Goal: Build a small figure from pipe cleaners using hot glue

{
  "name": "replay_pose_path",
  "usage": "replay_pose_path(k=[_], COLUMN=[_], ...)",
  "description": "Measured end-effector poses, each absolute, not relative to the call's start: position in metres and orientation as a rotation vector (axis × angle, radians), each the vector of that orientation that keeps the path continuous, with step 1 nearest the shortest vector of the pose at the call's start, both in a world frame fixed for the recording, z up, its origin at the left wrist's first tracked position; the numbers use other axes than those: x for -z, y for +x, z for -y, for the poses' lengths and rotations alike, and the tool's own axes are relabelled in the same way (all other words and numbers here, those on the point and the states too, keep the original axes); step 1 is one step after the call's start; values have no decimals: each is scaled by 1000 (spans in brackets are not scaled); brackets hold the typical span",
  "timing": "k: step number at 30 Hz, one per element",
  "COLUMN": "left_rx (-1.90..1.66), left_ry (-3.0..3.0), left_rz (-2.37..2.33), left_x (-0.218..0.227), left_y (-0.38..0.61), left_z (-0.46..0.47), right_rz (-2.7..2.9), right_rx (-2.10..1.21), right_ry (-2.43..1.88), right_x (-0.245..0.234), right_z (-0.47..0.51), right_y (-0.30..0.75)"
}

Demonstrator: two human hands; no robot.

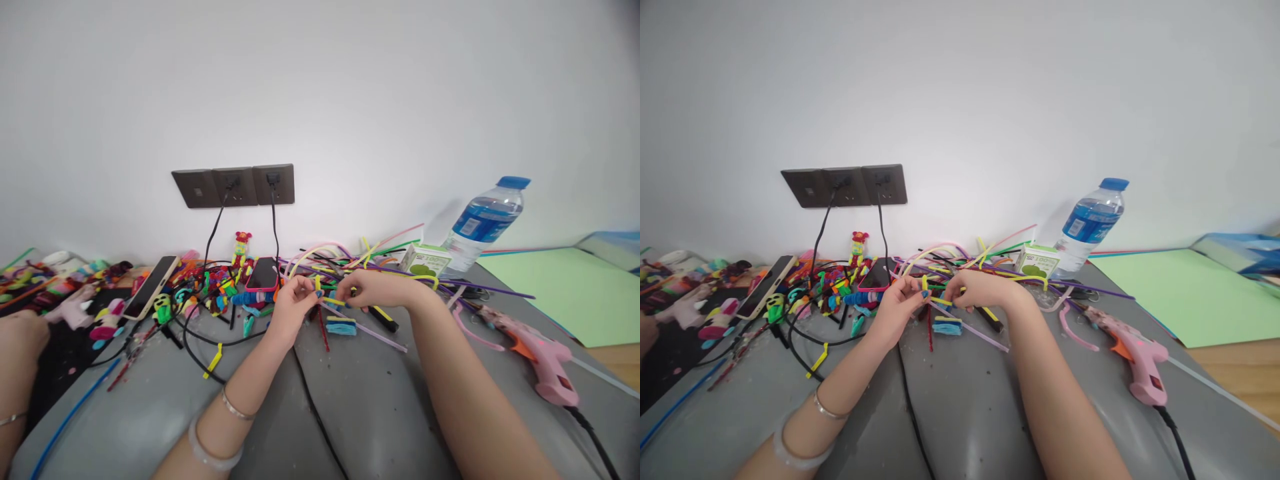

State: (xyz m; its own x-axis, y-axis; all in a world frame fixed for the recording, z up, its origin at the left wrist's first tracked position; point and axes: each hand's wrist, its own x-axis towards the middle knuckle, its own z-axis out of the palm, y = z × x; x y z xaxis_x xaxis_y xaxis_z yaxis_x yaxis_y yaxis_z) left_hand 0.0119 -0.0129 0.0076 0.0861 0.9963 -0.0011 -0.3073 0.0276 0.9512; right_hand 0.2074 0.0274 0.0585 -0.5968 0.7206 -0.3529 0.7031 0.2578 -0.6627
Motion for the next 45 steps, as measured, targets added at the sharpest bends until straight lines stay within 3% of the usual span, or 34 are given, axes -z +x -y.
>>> replay_pose_path(k=[5, 13, 25, 45], left_rx=[-1286, -1217, -1137, -1180], left_ry=[928, 923, 864, 906], left_rz=[-895, -911, -846, -856], left_x=[-8, -6, -9, -3], left_y=[12, 11, 12, 12], left_z=[12, 13, 16, 13], right_rz=[2197, 1940, 2129, 2042], right_rx=[-1277, -1600, -1376, -1420], right_ry=[-1270, -951, -929, -928], right_x=[-71, -62, -48, -50], right_z=[-24, -29, -38, -35], right_y=[224, 214, 201, 201])
